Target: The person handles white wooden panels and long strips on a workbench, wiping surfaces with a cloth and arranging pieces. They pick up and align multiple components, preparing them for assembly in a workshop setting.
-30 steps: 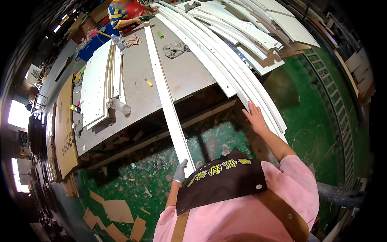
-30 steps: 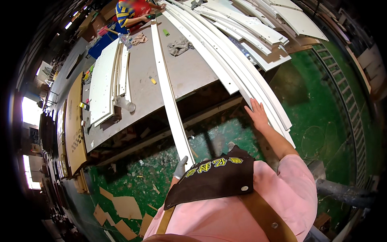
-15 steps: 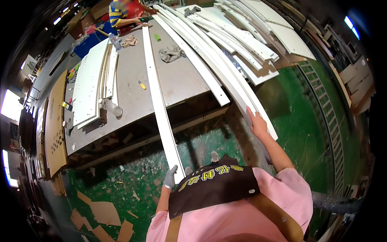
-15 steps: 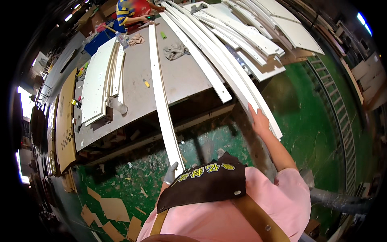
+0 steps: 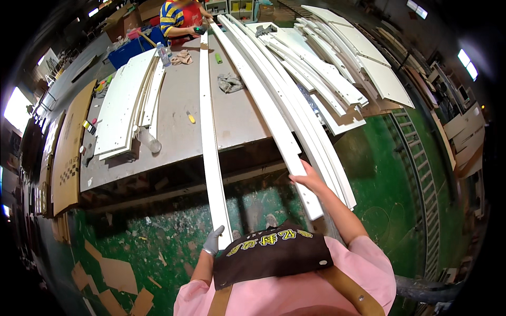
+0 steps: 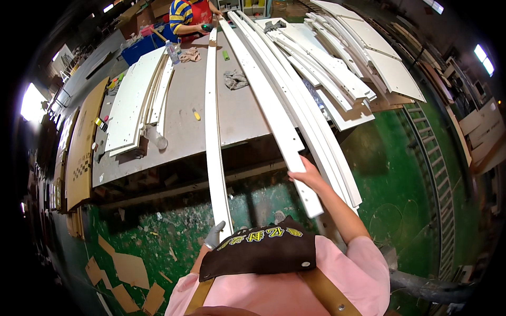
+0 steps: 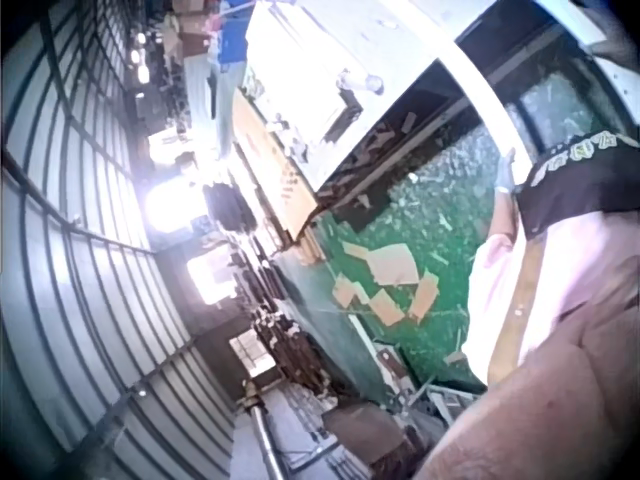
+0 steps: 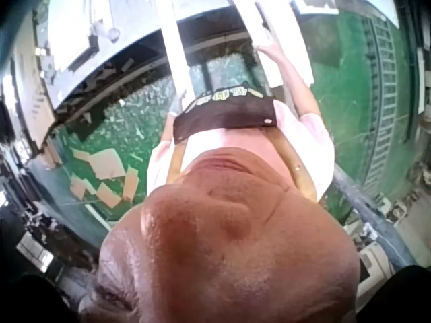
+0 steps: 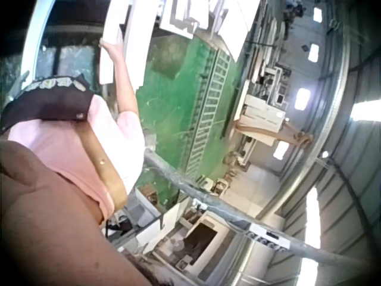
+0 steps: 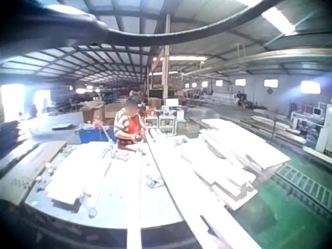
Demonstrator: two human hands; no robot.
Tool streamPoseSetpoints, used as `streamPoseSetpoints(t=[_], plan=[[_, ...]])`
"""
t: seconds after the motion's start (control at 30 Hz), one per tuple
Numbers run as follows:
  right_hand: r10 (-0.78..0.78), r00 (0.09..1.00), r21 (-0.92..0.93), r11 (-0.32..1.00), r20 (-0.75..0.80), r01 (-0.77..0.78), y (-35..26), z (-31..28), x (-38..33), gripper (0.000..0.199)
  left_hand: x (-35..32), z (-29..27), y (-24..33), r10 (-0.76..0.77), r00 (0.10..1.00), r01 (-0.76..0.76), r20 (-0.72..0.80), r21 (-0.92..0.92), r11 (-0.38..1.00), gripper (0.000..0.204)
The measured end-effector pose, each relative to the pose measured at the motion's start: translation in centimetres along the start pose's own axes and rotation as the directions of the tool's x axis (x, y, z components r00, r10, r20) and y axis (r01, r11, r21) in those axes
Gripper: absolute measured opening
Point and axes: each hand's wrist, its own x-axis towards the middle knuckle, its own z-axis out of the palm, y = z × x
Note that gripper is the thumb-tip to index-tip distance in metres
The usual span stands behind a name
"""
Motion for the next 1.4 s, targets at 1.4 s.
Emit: streamPoseSetpoints(t=[1.4], plan=[[0.122,0.975,-0.001,0.992,-0.183,-0.125,19.2,20.2,10.7,0.032,-6.5,6.5,11.8,-0.079,0.996,0.085,0.047,-0.139,0.987,0.049]])
